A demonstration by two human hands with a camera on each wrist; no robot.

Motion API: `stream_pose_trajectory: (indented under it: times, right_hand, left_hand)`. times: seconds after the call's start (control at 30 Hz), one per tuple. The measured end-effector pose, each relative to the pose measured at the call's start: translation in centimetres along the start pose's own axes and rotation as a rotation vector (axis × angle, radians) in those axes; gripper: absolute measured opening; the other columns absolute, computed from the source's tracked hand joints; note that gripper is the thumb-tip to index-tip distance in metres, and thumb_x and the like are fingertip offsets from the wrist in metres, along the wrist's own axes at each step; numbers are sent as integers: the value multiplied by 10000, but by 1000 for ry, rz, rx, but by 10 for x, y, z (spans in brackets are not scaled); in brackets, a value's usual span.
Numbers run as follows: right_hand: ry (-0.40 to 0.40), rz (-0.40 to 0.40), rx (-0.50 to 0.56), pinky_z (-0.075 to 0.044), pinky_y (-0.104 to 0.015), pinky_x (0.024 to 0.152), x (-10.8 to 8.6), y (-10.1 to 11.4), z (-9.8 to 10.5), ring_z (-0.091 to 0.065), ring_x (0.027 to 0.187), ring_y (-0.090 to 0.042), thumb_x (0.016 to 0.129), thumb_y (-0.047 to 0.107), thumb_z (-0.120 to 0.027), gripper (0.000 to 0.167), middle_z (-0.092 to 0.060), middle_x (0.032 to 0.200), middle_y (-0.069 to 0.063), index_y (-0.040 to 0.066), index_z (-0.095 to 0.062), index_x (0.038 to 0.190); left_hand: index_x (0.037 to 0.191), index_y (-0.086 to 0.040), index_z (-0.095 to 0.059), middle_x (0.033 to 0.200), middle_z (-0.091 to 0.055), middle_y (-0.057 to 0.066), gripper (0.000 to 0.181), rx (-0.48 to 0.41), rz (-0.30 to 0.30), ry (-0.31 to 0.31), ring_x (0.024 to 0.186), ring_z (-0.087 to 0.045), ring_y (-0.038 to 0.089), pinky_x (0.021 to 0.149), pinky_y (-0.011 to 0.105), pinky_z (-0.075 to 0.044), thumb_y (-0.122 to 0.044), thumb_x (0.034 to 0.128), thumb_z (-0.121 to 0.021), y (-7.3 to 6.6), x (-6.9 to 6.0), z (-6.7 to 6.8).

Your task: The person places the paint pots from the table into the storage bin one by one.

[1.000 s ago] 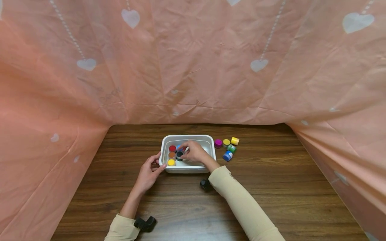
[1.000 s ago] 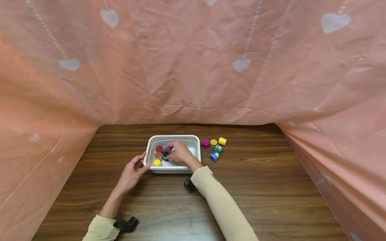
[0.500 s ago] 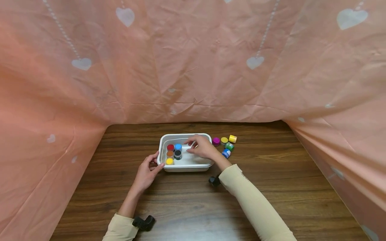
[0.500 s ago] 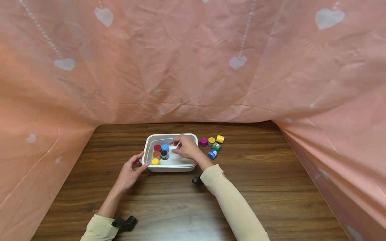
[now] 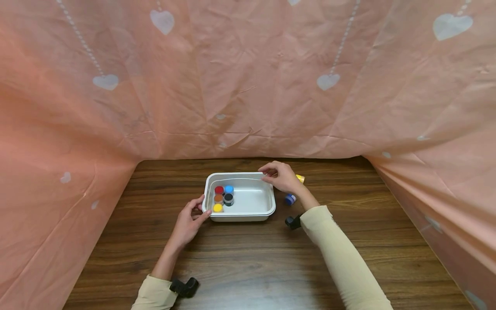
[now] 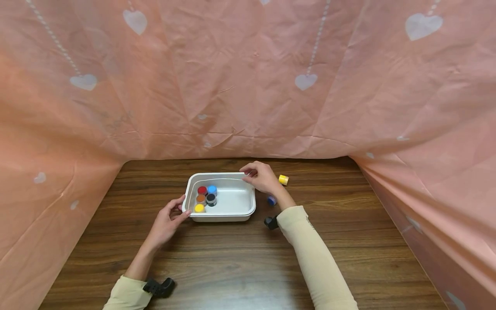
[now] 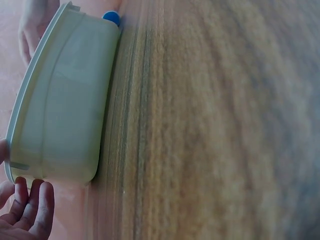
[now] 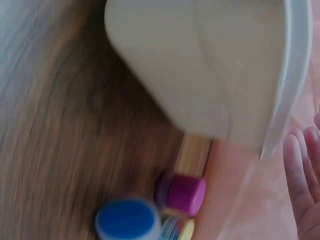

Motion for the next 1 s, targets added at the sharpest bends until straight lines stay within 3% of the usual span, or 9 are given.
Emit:
stream_pose_trajectory:
  times: [0.33, 0.73, 1.0]
  right_hand:
    - [-40, -111, -12, -523, -529, 1039, -6, -48, 19, -648, 1172, -377, 953, 102, -743, 313, -694, 1238, -193, 10, -715, 1250]
    - [-38, -170, -135, -473, -554, 1059, -6, -83, 5, -628, 1184, -407, 897, 102, -807, 351, -699, 1217, -223, 3, -731, 1225]
    - [1, -182, -203, -457, -565, 1083, -4, -94, -2, -602, 1235, -433, 859, 118, -839, 379, -681, 1280, -238, 41, -746, 1218]
  left_hand:
    - [1493, 9, -513, 1171, -581, 184, 593, -7, -1, 10, 1112, -560, 266, 925, 290, -580, -111, 961, -746, -1, 1, 0]
    - [1500, 4, -507, 1174, -575, 182, 594, -8, 17, 12, 1127, -568, 281, 935, 325, -584, -124, 969, -739, 0, 1, -1]
    - [1502, -1, -506, 1176, -580, 176, 605, -12, 13, 13, 1134, -566, 280, 937, 299, -578, -140, 965, -747, 1, 1, 0]
Point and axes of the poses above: each hand's wrist, its own x-axis towards the middle knuckle, its own z-axis out of the back of the hand, y = z × x, the point moved 8 cm from there along x, towards the middle knuckle
